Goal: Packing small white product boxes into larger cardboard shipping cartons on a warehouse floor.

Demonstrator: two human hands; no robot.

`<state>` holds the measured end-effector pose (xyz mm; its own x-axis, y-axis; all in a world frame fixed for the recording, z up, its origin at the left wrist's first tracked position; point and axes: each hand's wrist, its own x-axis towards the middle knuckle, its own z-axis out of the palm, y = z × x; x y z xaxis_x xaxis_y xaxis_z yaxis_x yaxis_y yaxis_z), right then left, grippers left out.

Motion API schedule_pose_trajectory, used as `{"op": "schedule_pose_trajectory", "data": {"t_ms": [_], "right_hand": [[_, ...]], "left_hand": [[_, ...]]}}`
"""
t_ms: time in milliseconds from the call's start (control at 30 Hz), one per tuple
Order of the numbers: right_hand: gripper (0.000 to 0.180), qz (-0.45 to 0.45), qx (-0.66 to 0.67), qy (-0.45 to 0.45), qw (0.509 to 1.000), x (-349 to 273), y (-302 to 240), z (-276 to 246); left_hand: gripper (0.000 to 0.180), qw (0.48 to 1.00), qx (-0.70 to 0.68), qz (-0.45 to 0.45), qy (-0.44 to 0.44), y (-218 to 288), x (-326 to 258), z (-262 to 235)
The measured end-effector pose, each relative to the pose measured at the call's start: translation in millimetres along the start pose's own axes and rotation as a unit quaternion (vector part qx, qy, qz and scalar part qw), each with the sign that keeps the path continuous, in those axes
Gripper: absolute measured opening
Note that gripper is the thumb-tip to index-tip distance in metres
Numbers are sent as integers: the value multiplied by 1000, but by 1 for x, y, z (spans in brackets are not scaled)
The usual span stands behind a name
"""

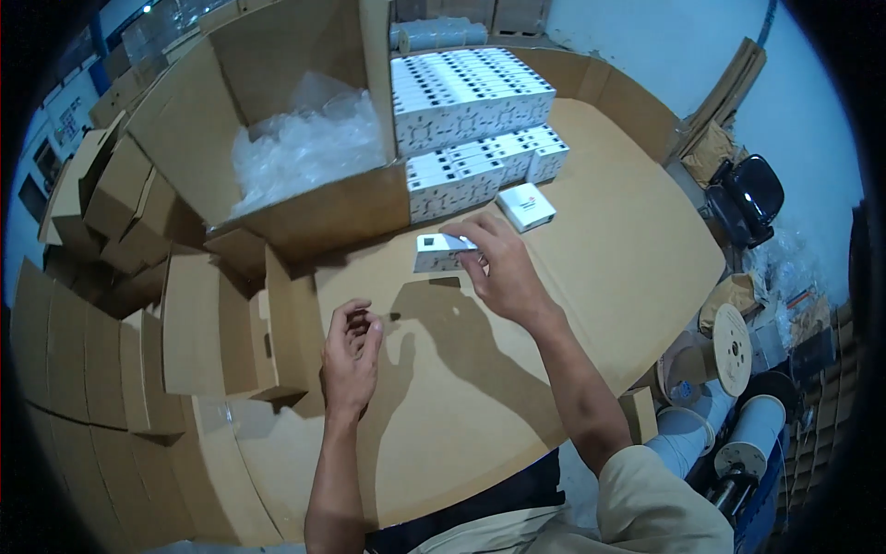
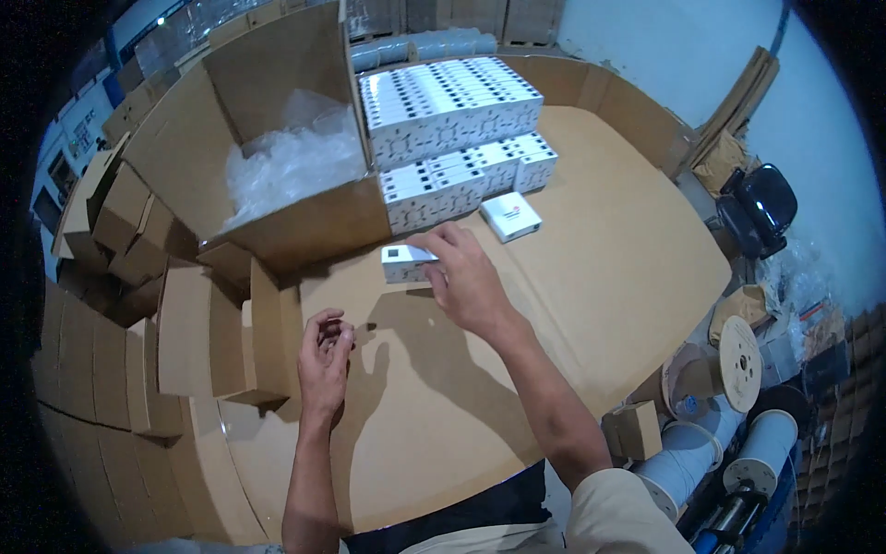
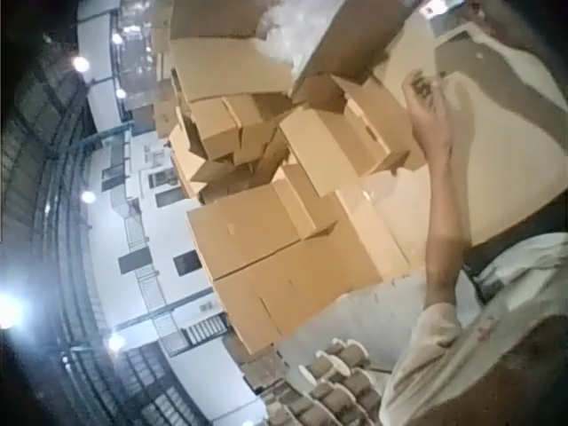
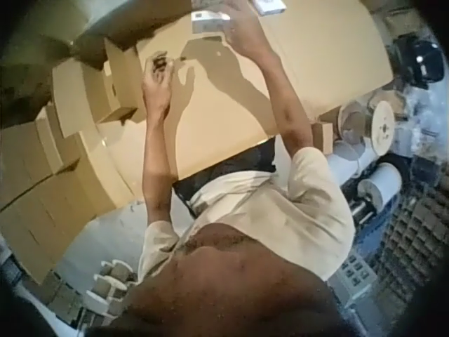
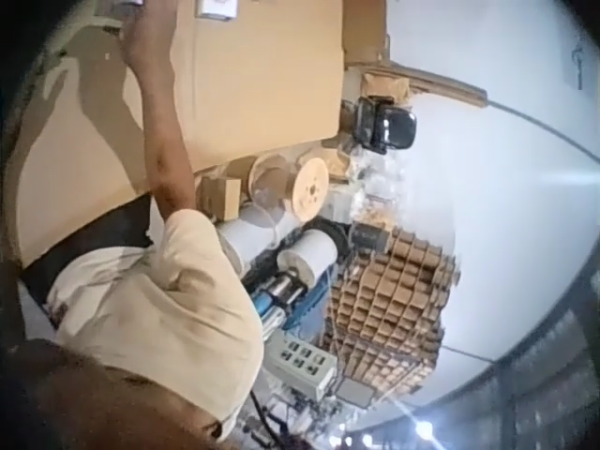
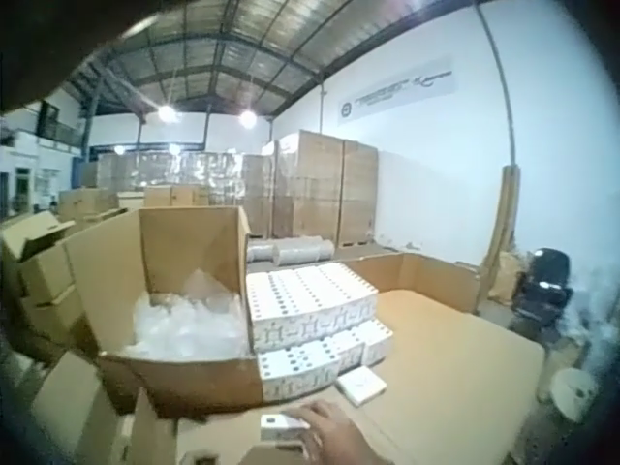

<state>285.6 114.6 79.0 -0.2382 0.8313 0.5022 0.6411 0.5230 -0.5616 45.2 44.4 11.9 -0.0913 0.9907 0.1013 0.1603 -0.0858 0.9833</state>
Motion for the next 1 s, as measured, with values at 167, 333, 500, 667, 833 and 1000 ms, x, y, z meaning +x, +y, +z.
{"op": "schedule_pose_trajectory", "data": {"t_ms": [167,333,500,667,833,1000], "right_hand": [[38,-26,53,-21,998,-18,-41,44],[37,-57,149,-24,987,-33,-62,70],[38,140,417,24,898,-41,-34,109],[40,170,440,-25,881,-34,-12,115],[38,132,262,-75,953,-32,-7,113],[33,122,247,-52,960,-34,-4,113]], "left_hand": [[38,969,-221,-106,-23,11,0,-11],[32,956,-283,-69,19,-3,3,-19],[50,982,-183,-1,46,-7,13,-16],[54,993,-63,83,50,-18,20,-21],[41,993,52,86,67,-27,22,-24],[41,988,134,59,51,-17,16,-23]]}}
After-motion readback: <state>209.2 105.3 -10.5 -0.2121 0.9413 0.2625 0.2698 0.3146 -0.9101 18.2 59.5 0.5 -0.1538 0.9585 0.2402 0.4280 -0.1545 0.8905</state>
